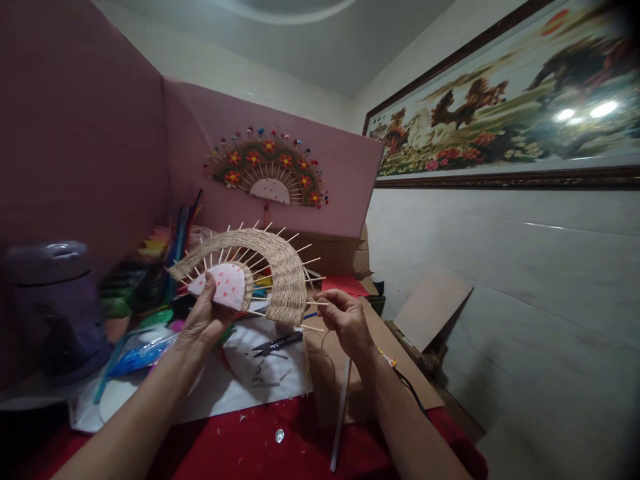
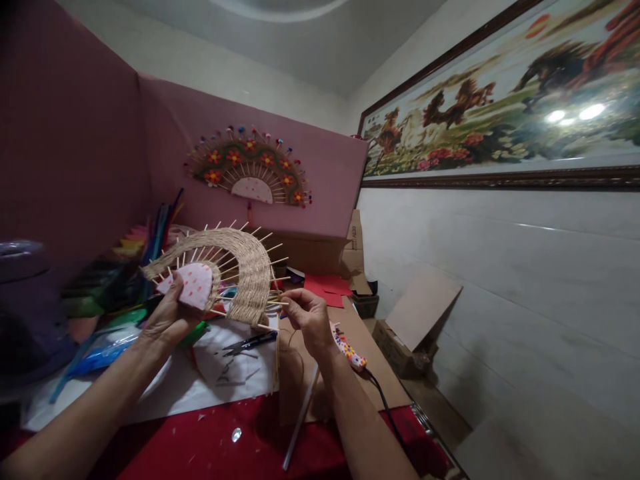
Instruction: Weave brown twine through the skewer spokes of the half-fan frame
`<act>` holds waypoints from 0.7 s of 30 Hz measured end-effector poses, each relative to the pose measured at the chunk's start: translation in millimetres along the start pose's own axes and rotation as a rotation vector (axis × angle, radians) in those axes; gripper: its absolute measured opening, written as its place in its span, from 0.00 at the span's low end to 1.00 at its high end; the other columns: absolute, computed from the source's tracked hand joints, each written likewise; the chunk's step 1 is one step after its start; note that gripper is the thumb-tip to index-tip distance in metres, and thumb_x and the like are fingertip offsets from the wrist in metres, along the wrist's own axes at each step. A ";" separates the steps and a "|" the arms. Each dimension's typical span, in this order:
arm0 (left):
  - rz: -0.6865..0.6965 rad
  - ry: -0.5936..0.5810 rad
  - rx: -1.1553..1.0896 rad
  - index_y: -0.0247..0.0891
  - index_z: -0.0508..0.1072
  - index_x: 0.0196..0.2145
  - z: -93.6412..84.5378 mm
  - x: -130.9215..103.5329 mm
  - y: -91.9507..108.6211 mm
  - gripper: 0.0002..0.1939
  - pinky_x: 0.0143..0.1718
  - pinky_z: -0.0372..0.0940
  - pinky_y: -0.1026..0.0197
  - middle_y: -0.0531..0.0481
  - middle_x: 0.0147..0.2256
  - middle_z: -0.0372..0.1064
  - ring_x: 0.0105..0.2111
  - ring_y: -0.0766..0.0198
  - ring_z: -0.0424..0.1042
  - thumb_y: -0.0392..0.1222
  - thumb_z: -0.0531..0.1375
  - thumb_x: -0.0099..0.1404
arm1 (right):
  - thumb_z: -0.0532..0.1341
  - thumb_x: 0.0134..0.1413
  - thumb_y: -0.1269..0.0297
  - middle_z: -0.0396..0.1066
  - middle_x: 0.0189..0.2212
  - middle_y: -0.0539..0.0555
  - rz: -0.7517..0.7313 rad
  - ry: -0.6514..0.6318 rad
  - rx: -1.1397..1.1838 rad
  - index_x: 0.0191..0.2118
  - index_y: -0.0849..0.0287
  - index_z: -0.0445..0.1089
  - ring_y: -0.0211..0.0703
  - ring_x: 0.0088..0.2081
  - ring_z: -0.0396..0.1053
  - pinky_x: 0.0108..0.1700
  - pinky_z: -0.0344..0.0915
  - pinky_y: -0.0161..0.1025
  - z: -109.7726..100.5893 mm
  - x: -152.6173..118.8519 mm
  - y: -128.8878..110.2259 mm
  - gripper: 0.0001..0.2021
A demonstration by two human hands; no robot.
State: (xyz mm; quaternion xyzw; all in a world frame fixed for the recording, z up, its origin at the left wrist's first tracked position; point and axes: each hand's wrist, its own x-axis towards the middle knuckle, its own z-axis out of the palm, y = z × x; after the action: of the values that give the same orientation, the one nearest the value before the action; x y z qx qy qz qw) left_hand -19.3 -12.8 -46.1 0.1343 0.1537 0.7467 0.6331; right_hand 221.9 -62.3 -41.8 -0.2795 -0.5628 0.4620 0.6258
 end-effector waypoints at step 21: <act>-0.009 0.001 0.033 0.39 0.70 0.44 5.4 -0.4 -5.2 0.12 0.38 0.70 0.61 0.50 0.30 0.75 0.30 0.66 0.75 0.42 0.53 0.65 | 0.61 0.48 0.63 0.73 0.29 0.51 0.011 0.063 -0.320 0.33 0.57 0.76 0.36 0.29 0.66 0.31 0.62 0.33 -3.0 -45.7 -13.1 0.08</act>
State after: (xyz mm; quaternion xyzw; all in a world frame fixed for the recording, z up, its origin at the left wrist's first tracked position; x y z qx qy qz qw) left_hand -12.3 -12.1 -43.2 0.1437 0.1670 0.7413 0.6339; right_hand 231.0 -108.1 -51.4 -0.3929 -0.6078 0.3609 0.5881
